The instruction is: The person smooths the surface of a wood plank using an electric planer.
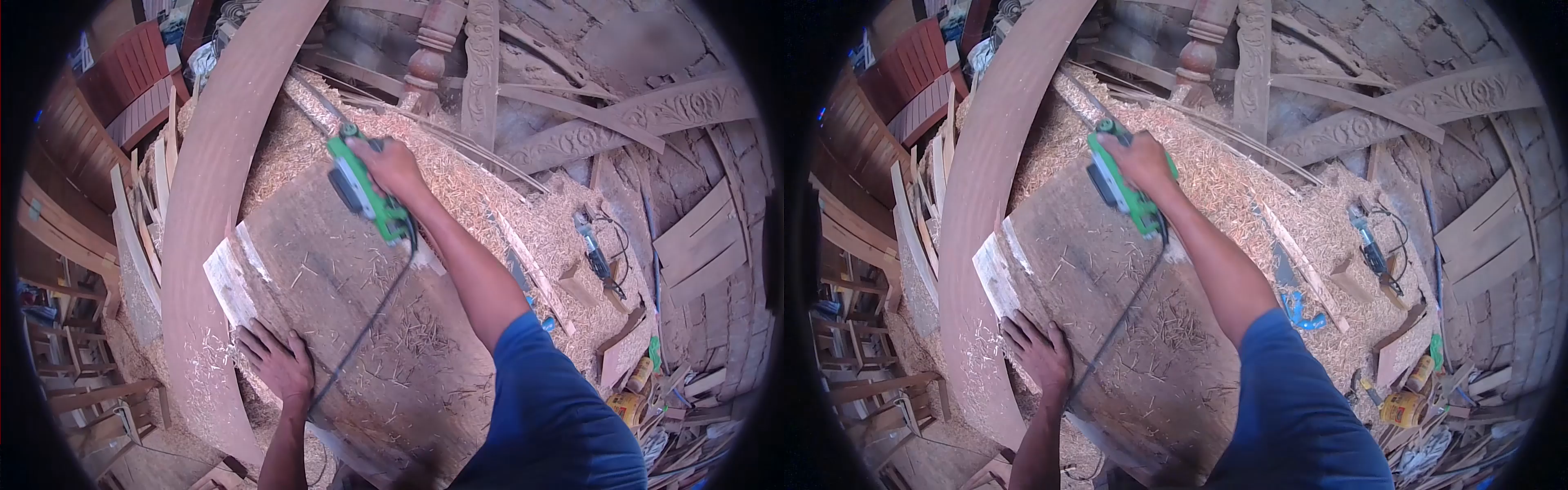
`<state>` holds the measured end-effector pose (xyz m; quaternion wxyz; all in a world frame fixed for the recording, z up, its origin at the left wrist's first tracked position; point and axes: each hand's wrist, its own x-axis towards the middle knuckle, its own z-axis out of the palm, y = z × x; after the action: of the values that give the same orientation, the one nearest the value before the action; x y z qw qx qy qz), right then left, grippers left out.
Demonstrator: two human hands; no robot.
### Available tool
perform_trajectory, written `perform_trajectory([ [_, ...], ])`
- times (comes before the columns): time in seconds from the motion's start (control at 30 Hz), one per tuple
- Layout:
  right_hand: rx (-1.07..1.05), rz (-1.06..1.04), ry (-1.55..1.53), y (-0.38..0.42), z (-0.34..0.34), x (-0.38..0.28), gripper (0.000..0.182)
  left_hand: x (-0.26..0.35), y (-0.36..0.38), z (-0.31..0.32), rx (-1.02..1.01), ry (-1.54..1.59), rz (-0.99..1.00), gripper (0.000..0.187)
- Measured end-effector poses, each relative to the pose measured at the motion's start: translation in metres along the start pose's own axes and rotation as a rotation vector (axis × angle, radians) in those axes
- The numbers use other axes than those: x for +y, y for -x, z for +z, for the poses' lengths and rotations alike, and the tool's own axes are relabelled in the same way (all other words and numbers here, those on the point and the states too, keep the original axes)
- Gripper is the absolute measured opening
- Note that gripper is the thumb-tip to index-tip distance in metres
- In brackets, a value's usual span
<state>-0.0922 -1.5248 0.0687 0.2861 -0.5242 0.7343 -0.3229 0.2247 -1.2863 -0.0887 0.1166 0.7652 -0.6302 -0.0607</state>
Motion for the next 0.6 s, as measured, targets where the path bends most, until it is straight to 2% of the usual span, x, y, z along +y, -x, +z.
perform_trajectory([
  [0.17, 0.0, -0.047, -0.037, -0.06, 0.025, -0.034, 0.072, -0.001, -0.002, 0.0, 0.004, -0.002, 0.0, 0.084],
  [0.33, 0.046, -0.041, -0.09, -0.057, 0.029, -0.043, 0.073, 0.001, 0.001, -0.001, 0.003, -0.009, -0.009, 0.085],
  [0.4, 0.002, -0.021, -0.076, -0.026, 0.019, -0.029, 0.071, 0.0, 0.001, -0.001, 0.015, -0.016, -0.016, 0.083],
  [0.43, 0.043, -0.069, 0.093, 0.022, 0.009, -0.004, 0.076, 0.003, 0.004, -0.005, 0.017, -0.009, -0.019, 0.083],
  [0.47, 0.032, -0.07, 0.009, 0.061, 0.004, 0.016, 0.076, 0.004, 0.004, -0.006, 0.012, 0.001, -0.029, 0.083],
  [0.5, -0.049, 0.056, 0.049, 0.113, -0.019, 0.004, 0.073, 0.004, 0.005, -0.006, 0.022, 0.002, -0.026, 0.083],
  [0.53, 0.075, -0.062, 0.064, 0.141, -0.015, 0.039, 0.069, 0.003, 0.005, -0.003, 0.032, 0.0, -0.019, 0.083],
  [0.6, 0.099, -0.013, 0.117, 0.185, -0.022, 0.067, 0.065, 0.003, 0.002, -0.001, 0.039, -0.001, -0.013, 0.083],
])
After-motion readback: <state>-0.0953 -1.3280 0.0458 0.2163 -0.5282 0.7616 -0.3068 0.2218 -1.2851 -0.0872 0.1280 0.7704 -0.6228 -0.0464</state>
